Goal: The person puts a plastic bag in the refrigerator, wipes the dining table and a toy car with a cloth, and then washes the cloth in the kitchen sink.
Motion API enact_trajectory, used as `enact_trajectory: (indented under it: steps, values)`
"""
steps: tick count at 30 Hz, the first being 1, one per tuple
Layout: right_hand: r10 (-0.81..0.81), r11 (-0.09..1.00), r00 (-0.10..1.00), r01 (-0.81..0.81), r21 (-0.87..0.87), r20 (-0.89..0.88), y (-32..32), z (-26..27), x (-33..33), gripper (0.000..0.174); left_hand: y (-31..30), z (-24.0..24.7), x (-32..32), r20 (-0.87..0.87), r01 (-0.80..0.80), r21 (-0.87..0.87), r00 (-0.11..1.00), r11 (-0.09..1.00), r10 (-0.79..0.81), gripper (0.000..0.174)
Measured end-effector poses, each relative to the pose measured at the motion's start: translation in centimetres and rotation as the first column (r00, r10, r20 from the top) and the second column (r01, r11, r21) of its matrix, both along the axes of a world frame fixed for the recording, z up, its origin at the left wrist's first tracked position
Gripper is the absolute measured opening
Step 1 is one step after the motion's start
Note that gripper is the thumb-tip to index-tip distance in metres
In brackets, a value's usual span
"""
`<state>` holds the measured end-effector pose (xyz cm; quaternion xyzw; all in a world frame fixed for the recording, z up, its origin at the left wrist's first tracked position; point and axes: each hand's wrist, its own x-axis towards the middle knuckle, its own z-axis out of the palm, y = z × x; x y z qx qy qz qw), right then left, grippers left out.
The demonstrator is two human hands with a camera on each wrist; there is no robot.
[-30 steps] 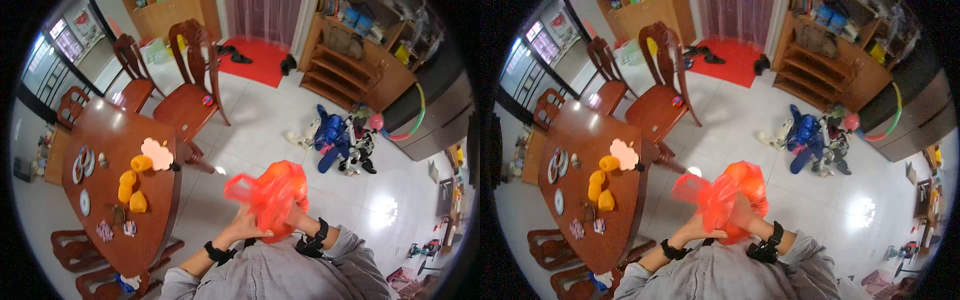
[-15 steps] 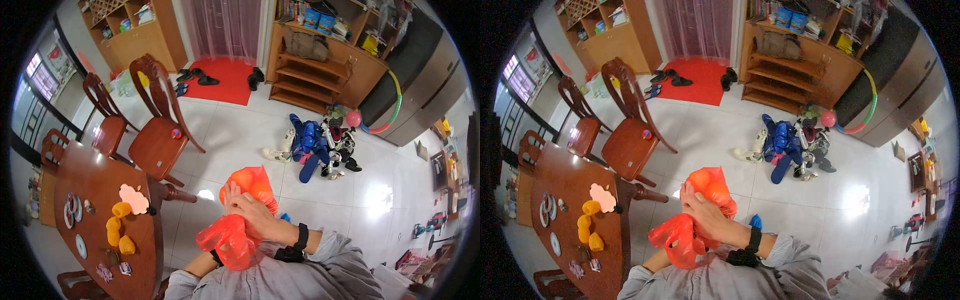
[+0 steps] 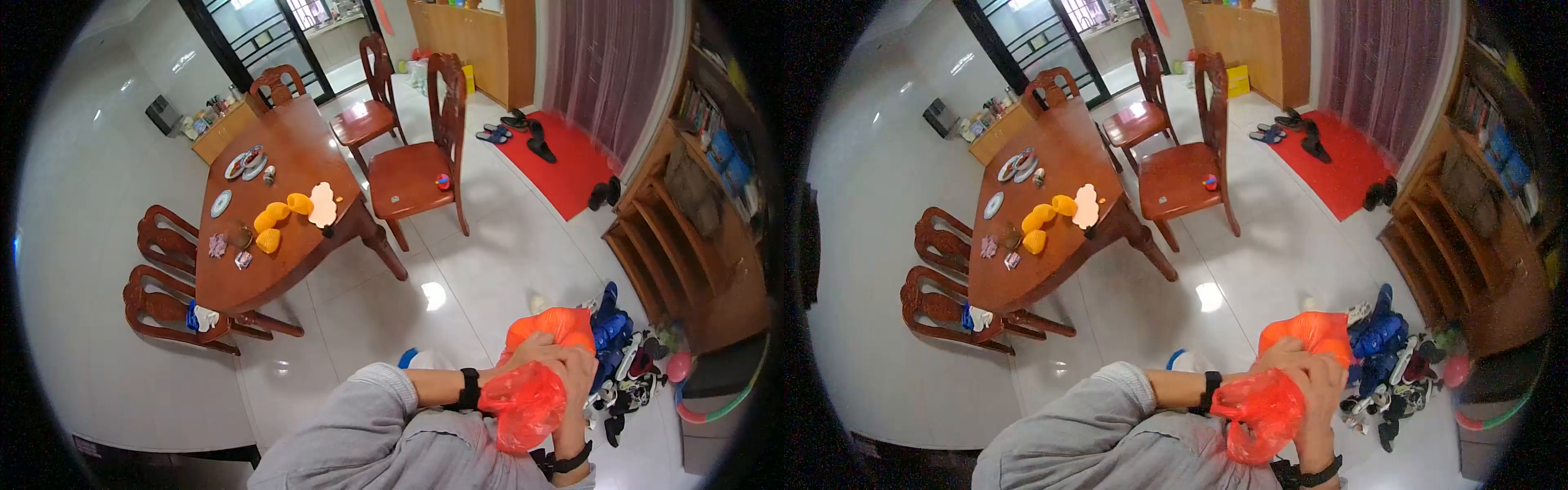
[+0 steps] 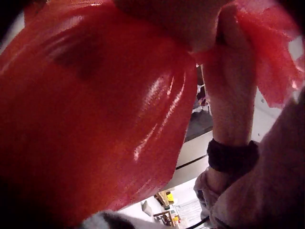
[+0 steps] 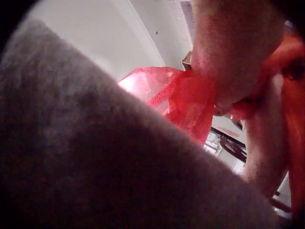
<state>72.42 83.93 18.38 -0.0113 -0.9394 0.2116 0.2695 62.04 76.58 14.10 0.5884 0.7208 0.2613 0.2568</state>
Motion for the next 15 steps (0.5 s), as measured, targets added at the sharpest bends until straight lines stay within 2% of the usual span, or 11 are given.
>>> enact_trajectory:
  steps: [1, 3, 6, 9, 10, 12, 15]
  values:
    - [-0.079, 0.997, 0.996, 0.078, 0.025, 0.029, 1.2, -0.3, 1.5, 0.024, 1.1, 0.9, 1.2, -0.003, -0.001, 0.022, 1.000, 1.000, 0.001, 0.027]
    - [-0.166, 0.985, 0.986, 0.166, 0.055, 0.008, 3.4, -1.6, 4.0, 0.027, 3.1, 0.2, 3.5, 0.059, 0.075, 0.049, 0.995, 0.996, -0.077, 0.027]
    - [-0.224, 0.975, 0.974, 0.224, -0.004, -0.033, 6.2, -2.6, 7.5, 0.031, 5.2, -1.7, 5.9, 0.309, 0.219, 0.129, 0.918, 0.967, -0.249, 0.026]
    - [-0.322, 0.937, 0.945, 0.311, -0.157, -0.050, 8.0, -1.3, 9.9, 0.033, 7.7, -3.1, 7.9, 0.621, 0.303, 0.191, 0.699, 0.934, -0.354, 0.026]
    - [-0.378, 0.917, 0.925, 0.370, -0.150, -0.026, 8.8, -1.3, 11.1, 0.033, 8.6, -3.6, 8.6, 0.705, 0.314, 0.206, 0.609, 0.927, -0.363, 0.026]
    - [-0.419, 0.908, 0.908, 0.419, 0.017, 0.001, 10.4, -1.5, 12.6, 0.032, 10.1, -4.7, 9.8, 0.830, 0.316, 0.237, 0.426, 0.919, -0.361, 0.026]
    - [-0.444, 0.896, 0.894, 0.443, 0.023, 0.058, 14.0, -2.3, 16.2, 0.035, 13.5, -7.0, 12.3, 0.920, 0.287, 0.289, 0.180, 0.913, -0.348, 0.026]
